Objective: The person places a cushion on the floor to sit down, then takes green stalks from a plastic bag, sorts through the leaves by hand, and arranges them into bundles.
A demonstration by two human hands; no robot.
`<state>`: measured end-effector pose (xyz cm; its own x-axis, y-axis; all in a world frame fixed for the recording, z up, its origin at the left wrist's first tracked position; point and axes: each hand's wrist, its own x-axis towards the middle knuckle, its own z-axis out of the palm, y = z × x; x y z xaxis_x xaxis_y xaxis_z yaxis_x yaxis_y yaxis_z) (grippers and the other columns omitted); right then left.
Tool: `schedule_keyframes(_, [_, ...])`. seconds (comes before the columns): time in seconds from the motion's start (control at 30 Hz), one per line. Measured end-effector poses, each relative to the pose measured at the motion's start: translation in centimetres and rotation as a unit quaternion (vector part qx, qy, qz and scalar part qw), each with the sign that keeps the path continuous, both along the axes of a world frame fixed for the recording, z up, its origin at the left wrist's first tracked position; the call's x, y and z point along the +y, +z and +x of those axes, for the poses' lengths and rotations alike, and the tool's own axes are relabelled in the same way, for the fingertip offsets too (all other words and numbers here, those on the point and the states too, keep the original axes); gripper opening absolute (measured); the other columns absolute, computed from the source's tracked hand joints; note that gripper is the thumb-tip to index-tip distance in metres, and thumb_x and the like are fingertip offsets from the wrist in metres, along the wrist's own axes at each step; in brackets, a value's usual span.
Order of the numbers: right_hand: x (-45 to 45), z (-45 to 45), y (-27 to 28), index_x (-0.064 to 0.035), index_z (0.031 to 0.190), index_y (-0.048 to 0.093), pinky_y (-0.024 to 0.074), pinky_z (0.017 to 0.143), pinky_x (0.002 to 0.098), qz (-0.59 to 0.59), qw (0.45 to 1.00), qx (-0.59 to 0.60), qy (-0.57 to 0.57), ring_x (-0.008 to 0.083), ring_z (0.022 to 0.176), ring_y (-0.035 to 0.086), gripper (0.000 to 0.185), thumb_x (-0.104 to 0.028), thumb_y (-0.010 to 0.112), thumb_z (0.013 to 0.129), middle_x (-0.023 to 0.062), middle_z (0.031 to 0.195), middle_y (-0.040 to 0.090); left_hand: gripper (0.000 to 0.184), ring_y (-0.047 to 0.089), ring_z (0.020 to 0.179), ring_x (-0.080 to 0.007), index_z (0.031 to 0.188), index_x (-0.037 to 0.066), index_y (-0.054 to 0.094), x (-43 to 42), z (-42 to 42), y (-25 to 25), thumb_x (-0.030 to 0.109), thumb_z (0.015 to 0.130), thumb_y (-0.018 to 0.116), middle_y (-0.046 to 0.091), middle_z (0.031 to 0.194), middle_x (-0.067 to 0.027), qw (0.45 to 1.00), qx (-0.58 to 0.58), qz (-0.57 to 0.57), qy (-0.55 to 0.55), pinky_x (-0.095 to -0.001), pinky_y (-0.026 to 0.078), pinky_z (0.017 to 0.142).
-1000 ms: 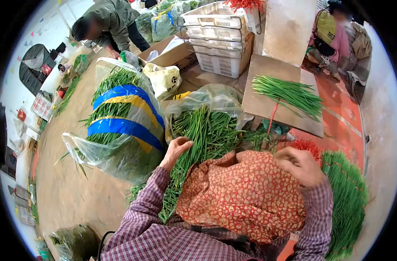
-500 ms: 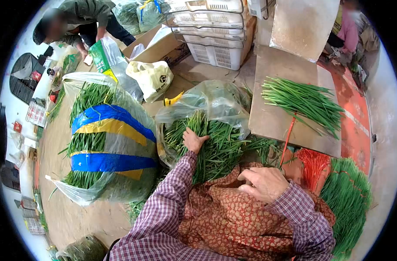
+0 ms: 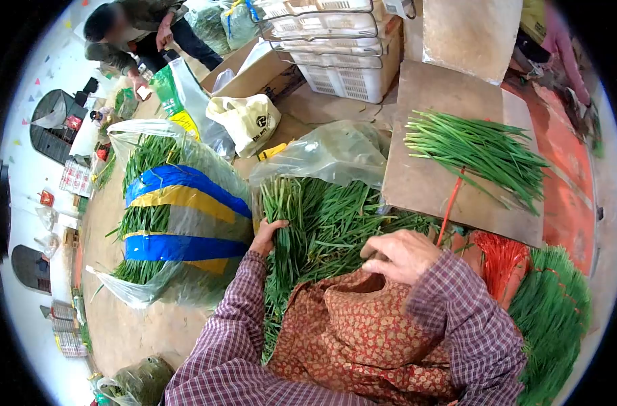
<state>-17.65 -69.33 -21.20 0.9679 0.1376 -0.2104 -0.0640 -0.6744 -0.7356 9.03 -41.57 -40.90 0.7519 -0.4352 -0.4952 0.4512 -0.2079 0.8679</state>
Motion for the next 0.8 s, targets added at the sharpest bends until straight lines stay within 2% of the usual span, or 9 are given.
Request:
schedule_keyframes(0.07, [-0.2, 2.5, 0.3, -0.0046, 0.106, 0.061, 0.0497, 0.079, 0.0419, 0.010, 1.000, 0.000, 0.017, 0.0310, 0.087, 0.065, 0.035, -0.033, 0.060, 0.086, 0.0178, 0.094, 0.067, 0.028, 0.062, 0.076, -0.0163, 0.101, 0.002, 0.060, 1.8, -1.8, 4.1, 0.007, 0.074, 0.066, 0.064, 0.082, -0.0039, 0.995, -0.003, -0.100, 0.021, -0.0328, 0.052, 0.070])
schedule_keyframes(0.1, [-0.1, 3.6, 0.6, -0.0023, 0.110, 0.058, 0.0496, 0.084, 0.0417, 0.005, 1.000, 0.016, 0.018, 0.0306, 0.088, 0.066, 0.039, -0.034, 0.058, 0.088, 0.0177, 0.094, 0.068, 0.047, 0.061, 0.082, -0.0175, 0.114, 0.003, 0.054, 2.7, -1.8, 4.2, 0.013, 0.071, 0.068, 0.061, 0.092, -0.0044, 0.995, -0.016, -0.091, 0.025, -0.0330, 0.053, 0.069])
schedule_keyframes(0.2, [1.5, 7.8, -0.4, 0.0013, 0.135, 0.036, 0.0421, 0.099, 0.0420, 0.044, 0.998, 0.034, -0.023, 0.0321, 0.113, 0.055, 0.080, -0.048, 0.065, 0.079, 0.0230, 0.122, 0.056, 0.048, 0.061, 0.078, -0.0173, 0.116, 0.002, 0.053, 4.5, -2.5, 5.6, 0.012, 0.071, 0.065, 0.061, 0.091, -0.0033, 0.979, -0.010, -0.191, 0.063, -0.0320, 0.055, 0.068])
schedule_keyframes(0.43, [7.5, 10.4, -3.7, 0.0004, 0.145, 0.009, 0.0255, 0.111, 0.0459, 0.187, 0.981, 0.052, -0.017, 0.0363, 0.136, 0.025, 0.128, -0.075, 0.067, 0.060, 0.0278, 0.146, 0.024, 0.053, 0.063, 0.099, -0.0298, 0.119, -0.007, 0.052, 2.9, -8.0, 10.5, 0.017, 0.073, 0.063, 0.062, 0.111, -0.0190, 0.912, 0.073, -0.403, 0.016, -0.0410, 0.052, 0.088])
schedule_keyframes(0.53, [10.6, 9.5, -2.6, 0.0010, 0.145, 0.011, 0.0229, 0.112, 0.0424, 0.304, 0.947, -0.100, 0.006, 0.0341, 0.136, 0.025, 0.126, -0.076, 0.066, 0.061, 0.0254, 0.144, 0.025, 0.045, 0.063, 0.094, -0.0256, 0.116, -0.004, 0.054, 1.6, -10.7, 10.9, 0.016, 0.077, 0.063, 0.063, 0.107, -0.0147, 0.931, 0.038, -0.354, 0.084, -0.0373, 0.054, 0.082])
schedule_keyframes(0.6, [12.3, 7.5, -0.5, -0.0010, 0.144, 0.016, 0.0238, 0.112, 0.0442, 0.382, 0.912, -0.149, -0.023, 0.0341, 0.132, 0.031, 0.117, -0.065, 0.072, 0.064, 0.0230, 0.140, 0.031, 0.040, 0.063, 0.091, -0.0233, 0.114, -0.003, 0.054, 0.3, -12.9, 12.4, 0.013, 0.079, 0.063, 0.062, 0.103, -0.0129, 0.960, -0.045, -0.275, 0.038, -0.0331, 0.054, 0.080])
schedule_keyframes(0.67, [11.8, 6.6, -2.0, -0.0031, 0.141, 0.022, 0.0356, 0.105, 0.0475, 0.262, 0.940, -0.180, -0.124, 0.0330, 0.124, 0.043, 0.106, -0.055, 0.077, 0.066, 0.0221, 0.136, 0.039, 0.040, 0.060, 0.095, -0.0202, 0.115, -0.002, 0.051, -1.2, -14.7, 15.7, 0.010, 0.080, 0.066, 0.060, 0.103, -0.0120, 0.981, -0.105, -0.075, -0.142, -0.0296, 0.053, 0.080])
schedule_keyframes(0.7, [11.9, 5.9, -2.2, -0.0047, 0.136, 0.028, 0.0467, 0.095, 0.0464, 0.430, 0.876, -0.153, -0.156, 0.0301, 0.112, 0.055, 0.098, -0.046, 0.080, 0.065, 0.0197, 0.129, 0.049, 0.045, 0.059, 0.098, -0.0210, 0.118, -0.002, 0.048, -2.6, -16.3, 14.8, 0.009, 0.078, 0.067, 0.058, 0.107, -0.0138, 0.966, -0.206, -0.083, -0.130, -0.0318, 0.052, 0.082])
schedule_keyframes(0.8, [11.1, 2.9, -2.4, -0.0014, 0.112, 0.056, 0.0540, 0.080, 0.0373, 0.324, 0.883, -0.229, -0.249, 0.0227, 0.088, 0.065, 0.049, -0.020, 0.078, 0.072, 0.0100, 0.096, 0.065, 0.056, 0.055, 0.105, -0.0252, 0.121, -0.003, 0.041, -4.8, -20.4, 15.6, 0.008, 0.074, 0.071, 0.053, 0.115, -0.0177, 0.907, -0.389, -0.104, -0.125, -0.0365, 0.048, 0.088])
